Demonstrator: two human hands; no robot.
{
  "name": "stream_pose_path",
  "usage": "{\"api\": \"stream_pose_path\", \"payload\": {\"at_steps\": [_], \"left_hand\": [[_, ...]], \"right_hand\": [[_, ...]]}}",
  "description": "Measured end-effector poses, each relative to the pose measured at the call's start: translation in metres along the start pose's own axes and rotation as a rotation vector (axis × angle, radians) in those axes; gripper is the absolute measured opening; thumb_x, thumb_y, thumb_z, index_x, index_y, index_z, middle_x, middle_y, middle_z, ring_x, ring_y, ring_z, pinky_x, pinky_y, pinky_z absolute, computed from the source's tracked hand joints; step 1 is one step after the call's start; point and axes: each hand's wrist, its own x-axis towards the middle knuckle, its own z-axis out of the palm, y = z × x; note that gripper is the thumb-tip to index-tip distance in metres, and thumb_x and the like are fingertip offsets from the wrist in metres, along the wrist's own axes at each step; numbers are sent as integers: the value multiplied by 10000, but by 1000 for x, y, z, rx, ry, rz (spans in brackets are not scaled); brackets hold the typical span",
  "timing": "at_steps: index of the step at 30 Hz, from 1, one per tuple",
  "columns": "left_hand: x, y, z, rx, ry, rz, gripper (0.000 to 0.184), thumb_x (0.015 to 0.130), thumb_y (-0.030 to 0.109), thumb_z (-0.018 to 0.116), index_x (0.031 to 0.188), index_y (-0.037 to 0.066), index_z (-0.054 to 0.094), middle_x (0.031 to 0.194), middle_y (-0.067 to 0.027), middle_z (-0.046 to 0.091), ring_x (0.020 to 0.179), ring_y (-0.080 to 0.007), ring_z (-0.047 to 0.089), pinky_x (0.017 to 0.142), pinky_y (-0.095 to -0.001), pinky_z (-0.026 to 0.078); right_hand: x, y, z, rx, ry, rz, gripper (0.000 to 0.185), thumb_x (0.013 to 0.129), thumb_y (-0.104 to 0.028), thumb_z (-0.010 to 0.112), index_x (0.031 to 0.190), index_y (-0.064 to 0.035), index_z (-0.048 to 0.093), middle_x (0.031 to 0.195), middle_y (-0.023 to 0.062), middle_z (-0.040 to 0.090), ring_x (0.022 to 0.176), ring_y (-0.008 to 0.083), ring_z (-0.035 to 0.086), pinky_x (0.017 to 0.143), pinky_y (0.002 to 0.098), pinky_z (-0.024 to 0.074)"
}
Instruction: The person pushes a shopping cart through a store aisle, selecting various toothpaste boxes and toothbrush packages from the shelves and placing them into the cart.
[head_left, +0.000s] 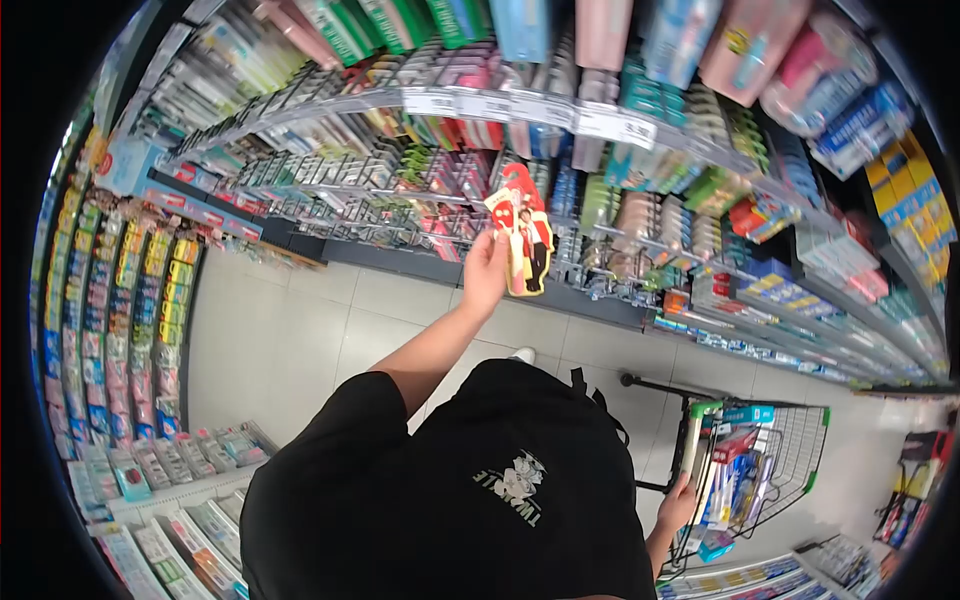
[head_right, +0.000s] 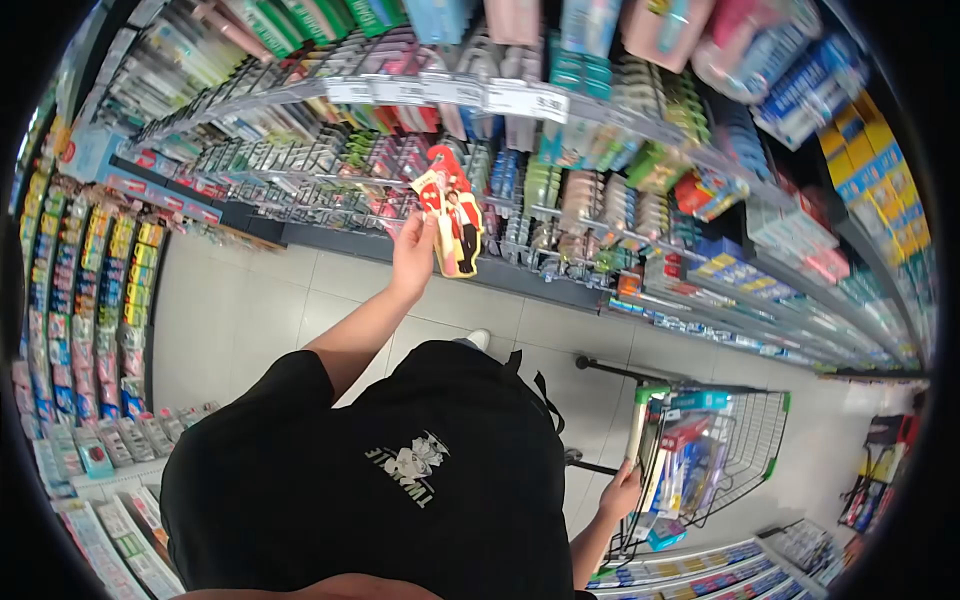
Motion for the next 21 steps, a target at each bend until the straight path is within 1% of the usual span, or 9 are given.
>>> {"api": "stream_pose_path", "payload": {"at_steps": [1,3,5,7,10,13,16,20,21], "left_hand": [[11,8,-10,-2,41,47,239,1140,250,510,1127,34,609,988,-17,701,887,-54,618,801,-251,504],[37,18,-37,-7,139,102,229,1145,232,486,1120,31,594,990,-19,687,875,-59,612,792,-254,503],[65,21,-68,-22,223,148,222,1148,222,475,1119,32,588,987,-20,682,867,-60,607,783,-257,503],[92,34,-92,-34,299,217,217,1150,214,463,1106,35,576,937,-14,668,814,-48,593,719,-254,495],[125,53,-125,9,382,279,216,1151,208,460,1087,31,566,913,-4,655,802,-36,586,705,-251,490],[156,61,-150,19,370,336,225,1148,211,471,1073,24,571,917,-5,659,797,-35,577,702,-244,476],[182,73,-156,11,384,369,226,1145,215,480,1068,24,573,907,-4,659,793,-33,572,696,-244,467],[216,80,-172,34,396,402,222,1142,224,489,1062,36,576,873,3,650,772,-33,572,690,-245,468],[218,81,-171,22,407,377,237,1144,241,487,1059,39,579,874,0,655,766,-40,576,683,-251,470]], "right_hand": [[-4,-7,0,-1,0,12,548,1074,-536,493,960,-30,668,730,190,680,693,417,674,633,534,482],[-16,-23,1,36,15,23,572,1069,-555,484,945,-36,692,728,169,692,692,408,680,640,534,488],[-22,-31,4,-33,-2,27,577,1072,-553,477,932,-34,687,735,170,695,700,404,683,646,532,491],[-29,-43,8,-52,31,5,575,1073,-547,474,918,-33,680,747,168,699,717,404,688,655,527,498],[-42,-60,13,-49,54,14,572,1071,-543,479,908,-29,669,753,170,698,726,412,686,659,525,502],[-49,-71,20,-72,66,27,580,1068,-545,489,901,-14,652,758,182,694,718,420,677,651,530,496],[-56,-81,28,-68,89,9,593,1070,-548,486,897,-3,644,744,185,681,706,420,668,643,533,488],[-65,-99,34,-74,100,9,598,1071,-550,493,870,-5,631,715,181,666,678,414,655,625,537,479],[-66,-104,35,-62,106,2,596,1073,-546,496,860,-4,624,700,178,658,666,414,649,616,538,473]]}}
